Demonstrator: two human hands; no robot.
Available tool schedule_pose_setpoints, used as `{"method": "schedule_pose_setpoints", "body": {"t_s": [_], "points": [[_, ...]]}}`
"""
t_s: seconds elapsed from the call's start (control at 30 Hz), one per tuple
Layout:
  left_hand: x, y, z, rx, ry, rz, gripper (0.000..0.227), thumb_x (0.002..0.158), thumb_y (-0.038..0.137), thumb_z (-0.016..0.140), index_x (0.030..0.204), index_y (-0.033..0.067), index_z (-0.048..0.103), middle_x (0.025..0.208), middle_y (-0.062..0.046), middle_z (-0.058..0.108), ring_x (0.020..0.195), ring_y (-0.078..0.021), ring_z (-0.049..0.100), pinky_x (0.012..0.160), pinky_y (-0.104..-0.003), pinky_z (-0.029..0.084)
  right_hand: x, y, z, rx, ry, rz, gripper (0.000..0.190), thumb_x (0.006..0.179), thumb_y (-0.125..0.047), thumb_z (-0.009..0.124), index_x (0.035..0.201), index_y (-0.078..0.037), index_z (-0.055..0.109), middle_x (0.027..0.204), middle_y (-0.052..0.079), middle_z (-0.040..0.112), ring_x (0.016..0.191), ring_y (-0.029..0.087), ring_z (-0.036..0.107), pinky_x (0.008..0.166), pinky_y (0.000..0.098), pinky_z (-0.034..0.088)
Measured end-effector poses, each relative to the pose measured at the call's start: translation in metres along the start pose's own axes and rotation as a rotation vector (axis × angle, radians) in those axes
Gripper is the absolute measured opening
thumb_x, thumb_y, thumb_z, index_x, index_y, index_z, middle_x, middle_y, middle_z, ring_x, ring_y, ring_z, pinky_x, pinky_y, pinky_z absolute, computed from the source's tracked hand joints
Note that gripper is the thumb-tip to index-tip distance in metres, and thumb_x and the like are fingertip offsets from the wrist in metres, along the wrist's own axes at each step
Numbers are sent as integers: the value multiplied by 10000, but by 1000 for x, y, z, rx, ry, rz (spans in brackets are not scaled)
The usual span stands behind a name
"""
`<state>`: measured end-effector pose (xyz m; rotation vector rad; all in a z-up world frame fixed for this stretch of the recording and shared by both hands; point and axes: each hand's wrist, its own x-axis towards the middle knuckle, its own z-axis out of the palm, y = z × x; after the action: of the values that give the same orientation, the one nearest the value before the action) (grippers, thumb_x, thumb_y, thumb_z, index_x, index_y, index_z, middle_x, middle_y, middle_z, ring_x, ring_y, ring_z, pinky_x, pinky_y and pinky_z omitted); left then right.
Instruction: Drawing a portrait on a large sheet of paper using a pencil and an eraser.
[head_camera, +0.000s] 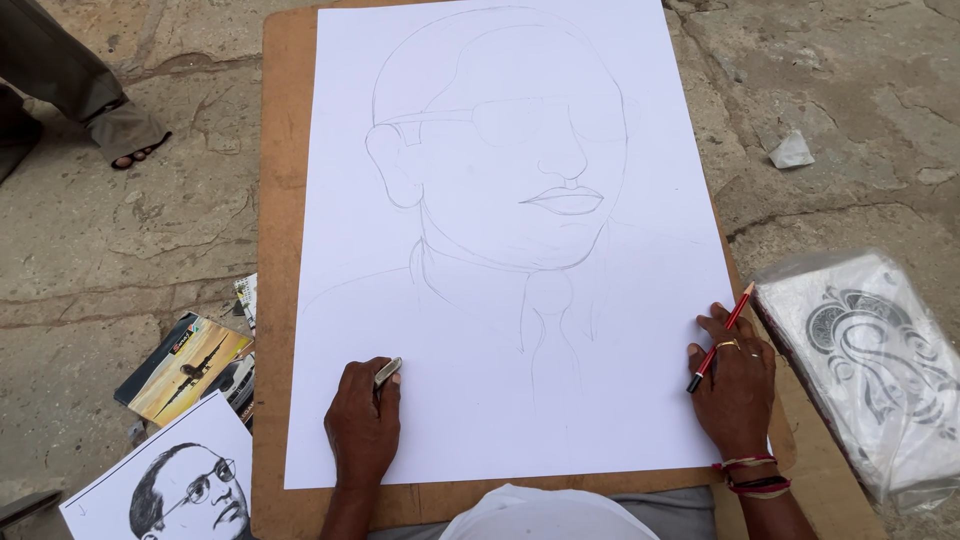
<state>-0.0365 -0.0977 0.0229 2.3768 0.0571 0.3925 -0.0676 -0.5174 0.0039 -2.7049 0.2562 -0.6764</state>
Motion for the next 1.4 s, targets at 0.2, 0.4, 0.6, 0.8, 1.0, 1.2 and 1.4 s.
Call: {"method": "schedule_pose_setpoints", "body": {"t_s": [0.2,0.4,0.6,0.8,1.0,1.2,1.4], "points": [[1,-1,1,5,0,-9,178,938,119,665,1098,44,686,918,-49,676,697,-134,676,581,-308,563,1,1,1,0,-4,1,337,956,-147,654,1279,-50,660,1474,147,604,1448,309,481,1190,479,318],[1,3,0,18,2,-18,168,944,121,668,1091,44,688,920,-57,678,694,-155,676,589,-320,557,0,3,1,-3,-2,-12,340,948,-151,661,1274,-54,661,1465,143,609,1454,310,481,1202,482,312],[0,0,-2,-36,33,55,158,948,109,662,1085,33,681,944,-67,683,734,-160,692,629,-322,572,-1,3,1,-14,-15,-16,368,941,-139,679,1299,-57,656,1483,127,612,1437,299,509,1197,469,338],[0,2,-3,-35,14,31,153,947,110,664,1078,33,684,930,-70,683,725,-166,688,625,-330,564,-2,3,2,-11,-10,-17,365,948,-127,681,1304,-54,651,1491,126,612,1430,300,515,1176,471,351],[1,5,-2,-23,6,30,152,954,112,659,1080,33,691,909,-69,667,697,-171,661,602,-337,543,-1,1,-3,-39,-4,-6,378,940,-118,681,1309,-40,653,1484,149,609,1437,324,505,1188,489,329],[0,0,-1,-15,26,62,165,956,117,656,1094,34,691,915,-64,666,712,-160,661,607,-326,545,0,-3,-2,7,10,-8,352,960,-112,668,1303,-34,653,1478,149,605,1445,321,493,1203,481,323],[1,0,0,6,23,43,143,971,130,659,1077,42,697,906,-61,670,701,-161,657,595,-329,540,0,-2,-3,10,-13,-10,351,940,-112,677,1283,-38,659,1463,147,611,1455,310,491,1188,476,325]]}}
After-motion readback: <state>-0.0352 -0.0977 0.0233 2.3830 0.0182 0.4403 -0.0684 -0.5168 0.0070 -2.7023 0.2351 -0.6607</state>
